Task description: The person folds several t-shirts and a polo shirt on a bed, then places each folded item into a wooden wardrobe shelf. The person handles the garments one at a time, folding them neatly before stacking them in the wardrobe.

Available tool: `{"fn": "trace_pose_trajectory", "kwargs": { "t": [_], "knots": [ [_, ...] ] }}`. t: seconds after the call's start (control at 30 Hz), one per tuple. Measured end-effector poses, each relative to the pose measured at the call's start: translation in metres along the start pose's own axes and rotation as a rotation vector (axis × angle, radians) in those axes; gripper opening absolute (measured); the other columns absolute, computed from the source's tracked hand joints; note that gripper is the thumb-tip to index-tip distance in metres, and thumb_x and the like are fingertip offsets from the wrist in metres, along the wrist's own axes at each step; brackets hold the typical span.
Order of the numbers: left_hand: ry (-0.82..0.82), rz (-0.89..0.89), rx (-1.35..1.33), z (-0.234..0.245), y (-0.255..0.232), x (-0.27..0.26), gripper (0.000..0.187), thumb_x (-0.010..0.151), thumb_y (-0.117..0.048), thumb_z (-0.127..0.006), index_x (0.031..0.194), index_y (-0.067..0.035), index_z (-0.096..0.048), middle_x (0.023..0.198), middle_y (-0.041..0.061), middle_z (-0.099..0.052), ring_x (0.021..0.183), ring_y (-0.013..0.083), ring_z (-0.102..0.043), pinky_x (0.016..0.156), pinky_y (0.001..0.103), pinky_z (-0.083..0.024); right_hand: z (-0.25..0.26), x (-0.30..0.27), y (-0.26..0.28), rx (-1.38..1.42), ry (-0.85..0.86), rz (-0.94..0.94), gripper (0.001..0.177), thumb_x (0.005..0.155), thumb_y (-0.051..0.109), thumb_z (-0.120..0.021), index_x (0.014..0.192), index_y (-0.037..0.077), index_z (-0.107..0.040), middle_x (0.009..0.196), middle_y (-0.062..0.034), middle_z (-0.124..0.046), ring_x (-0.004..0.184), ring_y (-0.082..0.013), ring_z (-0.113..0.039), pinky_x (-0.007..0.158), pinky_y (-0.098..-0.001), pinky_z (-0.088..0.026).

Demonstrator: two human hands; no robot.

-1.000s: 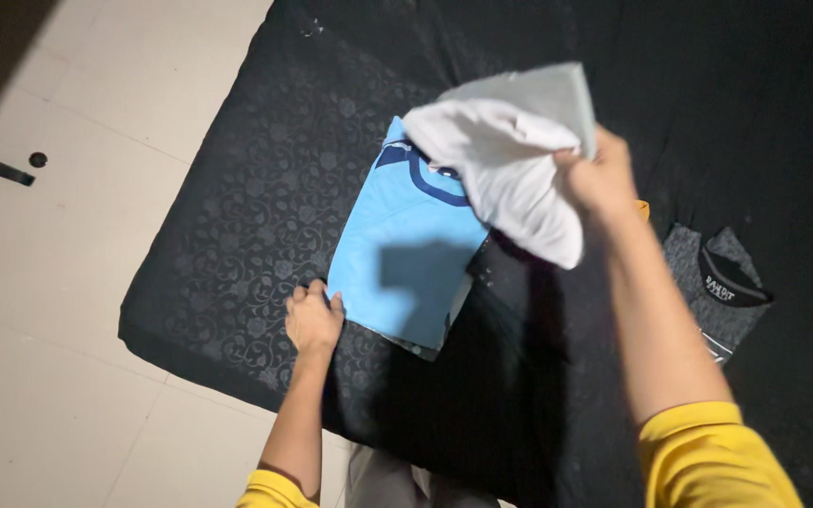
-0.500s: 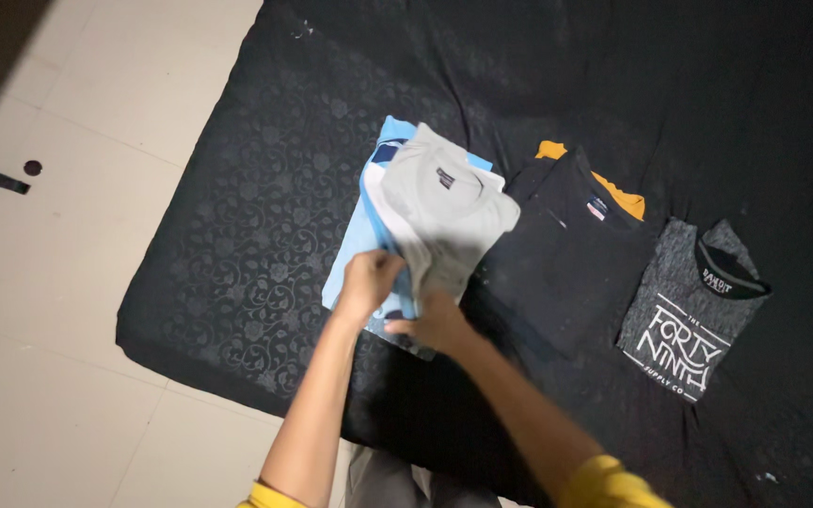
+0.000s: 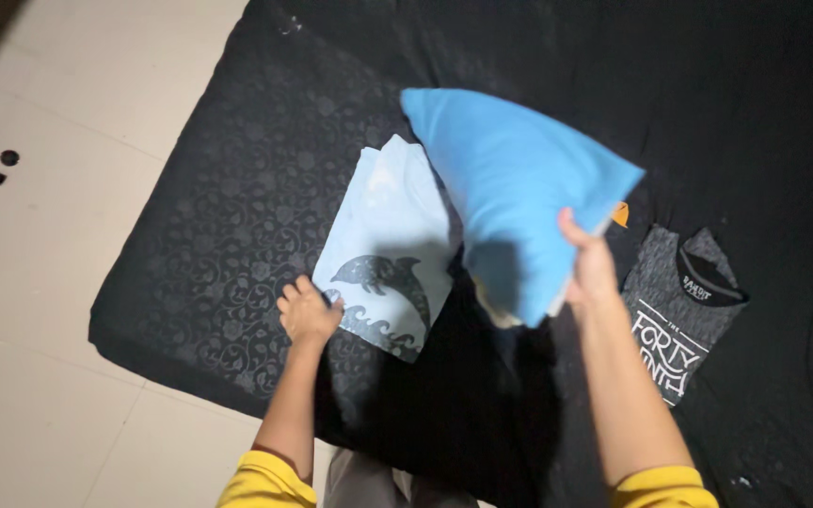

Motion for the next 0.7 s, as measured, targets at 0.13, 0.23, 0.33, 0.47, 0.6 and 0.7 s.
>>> {"fn": "trace_pose_trajectory", "kwargs": {
  "t": [0.13, 0.23, 0.33, 0.47, 0.6, 0.7],
  "knots": [
    [-0.007, -0.15, -0.229, -0.036, 0.014, 0.014, 0.065, 0.078, -0.039, -0.08, 0.129, -0.003, -0.061, 0.131, 0.026, -0.057, 0.122, 0.0445, -0.055, 0.106, 0.049, -0.047, 0.029, -0.022, 0.047, 0.109, -0.04, 0.099, 0.066, 0.095, 0.028, -0.072, 0.147, -0.003, -0.046, 0.136, -0.0175, -0.062, 0.125, -0.0333, -0.062, 0.11, -0.0472, -0.051],
    [-0.197, -0.218, -0.252, -0.011, -0.005, -0.002, 0.047, 0.078, -0.028, -0.08, 0.116, -0.004, -0.065, 0.124, 0.025, -0.06, 0.12, 0.0436, -0.056, 0.107, 0.049, -0.047, 0.061, -0.04, 0.07, 0.173, -0.05, 0.189, 0.066, 0.098, 0.031, -0.071, 0.149, -0.004, -0.046, 0.139, -0.0179, -0.062, 0.127, -0.0325, -0.062, 0.113, -0.0451, -0.049],
    [-0.521, -0.123, -0.202, 0.03, -0.04, -0.052, 0.046, 0.066, -0.013, -0.078, 0.107, 0.001, -0.063, 0.116, 0.028, -0.058, 0.111, 0.0464, -0.053, 0.094, 0.053, -0.044, 0.116, -0.06, 0.092, 0.158, -0.141, 0.238, 0.063, 0.101, 0.033, -0.069, 0.148, -0.004, -0.048, 0.136, -0.0192, -0.063, 0.126, -0.0329, -0.062, 0.113, -0.0444, -0.049],
    [-0.582, -0.366, -0.286, 0.017, -0.084, -0.073, 0.044, 0.064, 0.0, -0.07, 0.108, 0.002, -0.062, 0.105, 0.026, -0.059, 0.105, 0.0446, -0.056, 0.092, 0.052, -0.044, 0.181, -0.089, 0.123, 0.162, -0.146, 0.292, 0.058, 0.111, 0.031, -0.066, 0.152, -0.005, -0.048, 0.142, -0.0181, -0.061, 0.13, -0.0322, -0.06, 0.118, -0.0439, -0.046],
    [0.056, -0.413, -0.536, -0.121, -0.137, -0.055, 0.014, 0.084, -0.008, -0.064, 0.094, -0.001, -0.07, 0.093, 0.016, -0.071, 0.087, 0.0302, -0.071, 0.084, 0.039, -0.057, 0.225, -0.124, 0.137, 0.173, -0.226, 0.324, 0.056, 0.107, 0.031, -0.064, 0.151, -0.001, -0.049, 0.146, -0.0149, -0.061, 0.134, -0.0314, -0.06, 0.12, -0.0458, -0.045],
    [0.139, -0.46, -0.434, -0.183, -0.176, -0.07, 0.035, 0.075, -0.014, -0.077, 0.106, 0.001, -0.068, 0.095, 0.018, -0.071, 0.09, 0.0333, -0.069, 0.086, 0.042, -0.055, 0.255, -0.143, 0.142, 0.18, -0.257, 0.372, 0.055, 0.109, 0.029, -0.063, 0.152, -0.002, -0.049, 0.148, -0.0158, -0.06, 0.137, -0.032, -0.059, 0.122, -0.0453, -0.044]
  ]
}}
Point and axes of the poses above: each hand's wrist, its own x-axis towards the middle knuckle, its own z-axis out of the back of the hand, y = z × x, the point moved 5 cm from there along x, towards the middle knuckle
